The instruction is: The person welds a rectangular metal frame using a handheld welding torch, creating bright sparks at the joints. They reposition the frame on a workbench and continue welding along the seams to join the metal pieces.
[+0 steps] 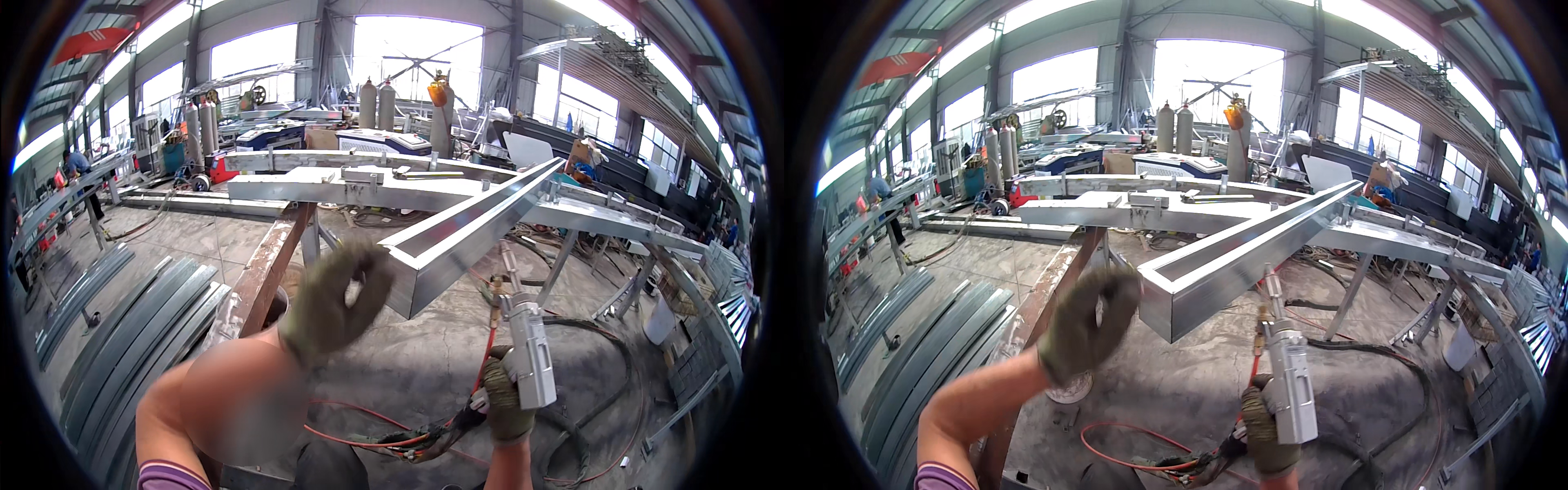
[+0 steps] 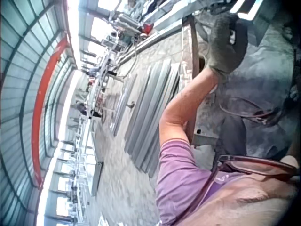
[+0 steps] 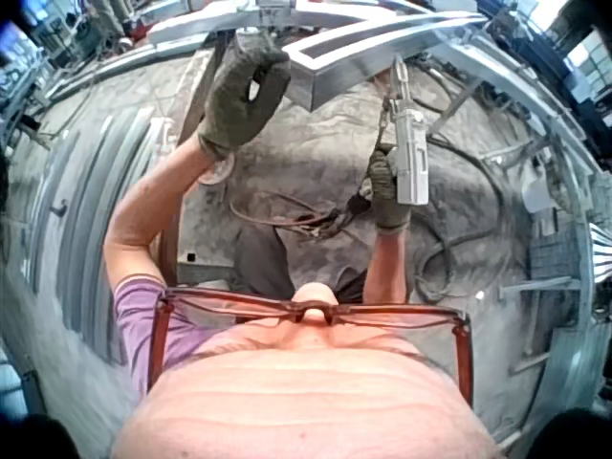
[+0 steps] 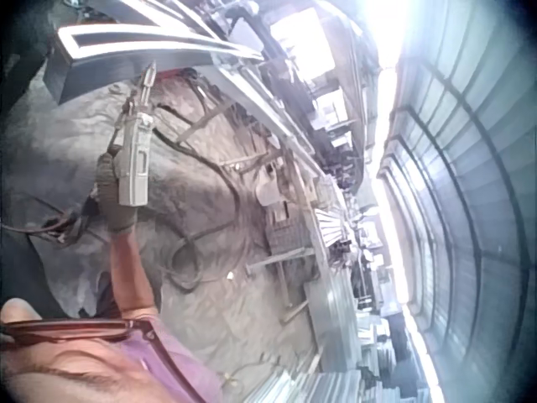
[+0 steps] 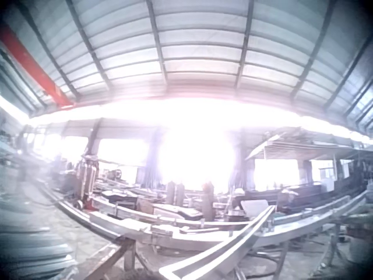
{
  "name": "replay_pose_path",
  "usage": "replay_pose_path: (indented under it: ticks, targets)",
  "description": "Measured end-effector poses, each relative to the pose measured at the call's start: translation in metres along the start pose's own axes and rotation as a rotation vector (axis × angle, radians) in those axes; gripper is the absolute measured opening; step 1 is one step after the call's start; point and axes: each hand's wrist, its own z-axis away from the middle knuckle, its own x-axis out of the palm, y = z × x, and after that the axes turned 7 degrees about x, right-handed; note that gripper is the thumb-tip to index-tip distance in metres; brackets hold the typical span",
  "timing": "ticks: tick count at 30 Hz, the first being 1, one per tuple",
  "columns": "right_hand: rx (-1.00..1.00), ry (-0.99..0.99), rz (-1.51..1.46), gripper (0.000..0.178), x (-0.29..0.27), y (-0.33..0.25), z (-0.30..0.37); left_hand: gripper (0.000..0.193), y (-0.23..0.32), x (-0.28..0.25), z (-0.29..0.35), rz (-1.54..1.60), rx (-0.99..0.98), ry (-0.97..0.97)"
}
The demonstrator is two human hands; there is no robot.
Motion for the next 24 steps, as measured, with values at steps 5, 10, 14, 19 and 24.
replay_pose_path:
  ticks: [5,10,14,19,24]
  targets:
    - [-0.09,-0.08,0.278,0.025,0.018,0.018,0.033,0.066,0.041,0.024,0.071,0.37,-0.118,-0.266]
    - [-0.058,-0.098,0.262,0.02,0.045,0.003,0.059,0.099,0.048,0.04,0.113,0.389,0.014,-0.386]
    - [-0.066,-0.066,0.199,0.016,0.058,0.001,0.068,0.108,0.058,0.034,0.118,0.595,-0.201,-0.336]
    - [-0.031,-0.049,0.243,0.017,0.063,0.015,0.075,0.111,0.073,0.026,0.111,0.667,-0.325,-0.422]
    - [-0.084,-0.05,0.218,0.017,0.055,0.014,0.076,0.11,0.065,0.032,0.119,0.531,-0.169,-0.457]
